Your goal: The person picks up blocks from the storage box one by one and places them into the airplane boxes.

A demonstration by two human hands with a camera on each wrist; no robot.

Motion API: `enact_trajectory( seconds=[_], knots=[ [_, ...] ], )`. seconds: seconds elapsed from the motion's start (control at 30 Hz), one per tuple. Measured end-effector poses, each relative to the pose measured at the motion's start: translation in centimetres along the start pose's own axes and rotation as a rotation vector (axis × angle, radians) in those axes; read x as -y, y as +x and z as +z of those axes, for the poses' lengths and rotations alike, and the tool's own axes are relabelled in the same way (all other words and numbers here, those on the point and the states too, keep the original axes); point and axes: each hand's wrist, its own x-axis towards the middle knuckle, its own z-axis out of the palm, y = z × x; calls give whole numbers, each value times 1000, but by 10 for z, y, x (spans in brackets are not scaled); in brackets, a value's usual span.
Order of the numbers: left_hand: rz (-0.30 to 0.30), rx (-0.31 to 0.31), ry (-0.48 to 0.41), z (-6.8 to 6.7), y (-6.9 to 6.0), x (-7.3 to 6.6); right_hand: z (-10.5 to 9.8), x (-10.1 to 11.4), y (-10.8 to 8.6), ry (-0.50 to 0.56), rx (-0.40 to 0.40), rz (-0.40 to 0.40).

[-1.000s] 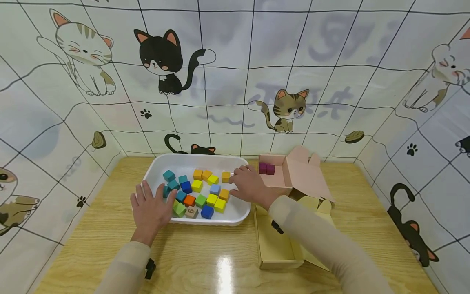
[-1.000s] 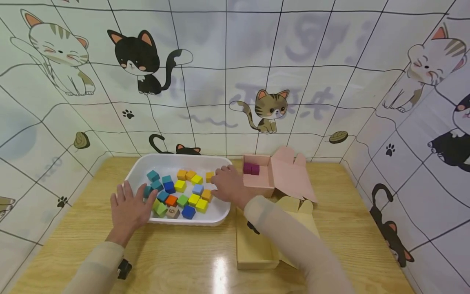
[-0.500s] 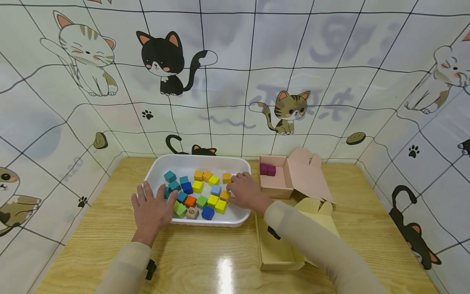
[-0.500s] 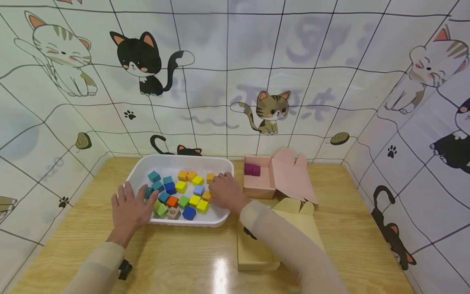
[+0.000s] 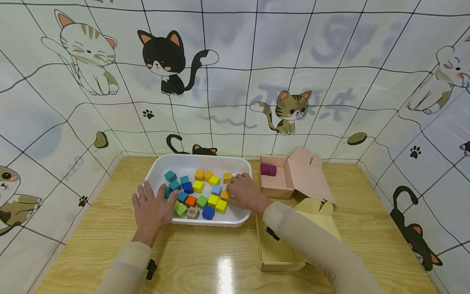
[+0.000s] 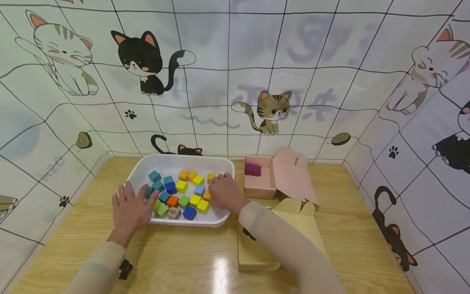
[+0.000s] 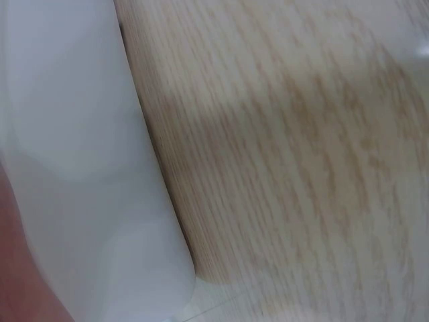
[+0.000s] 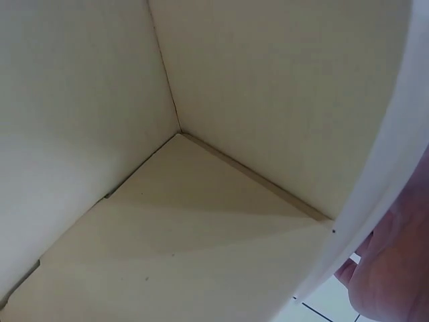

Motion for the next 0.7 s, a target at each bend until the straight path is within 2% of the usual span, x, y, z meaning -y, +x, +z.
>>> enact_trajectory(
  seconds=[0.33, 0.53, 0.7],
  knots=[
    [3, 3, 7, -1, 0, -4, -2, 2, -2, -60, -1, -12],
    [0, 3, 5, -1, 0, -3, -1, 1, -1, -55, -5, -3],
    [0, -4, 9, -1, -1, -2, -9, -3, 0, -38, -47, 6]
  ],
)
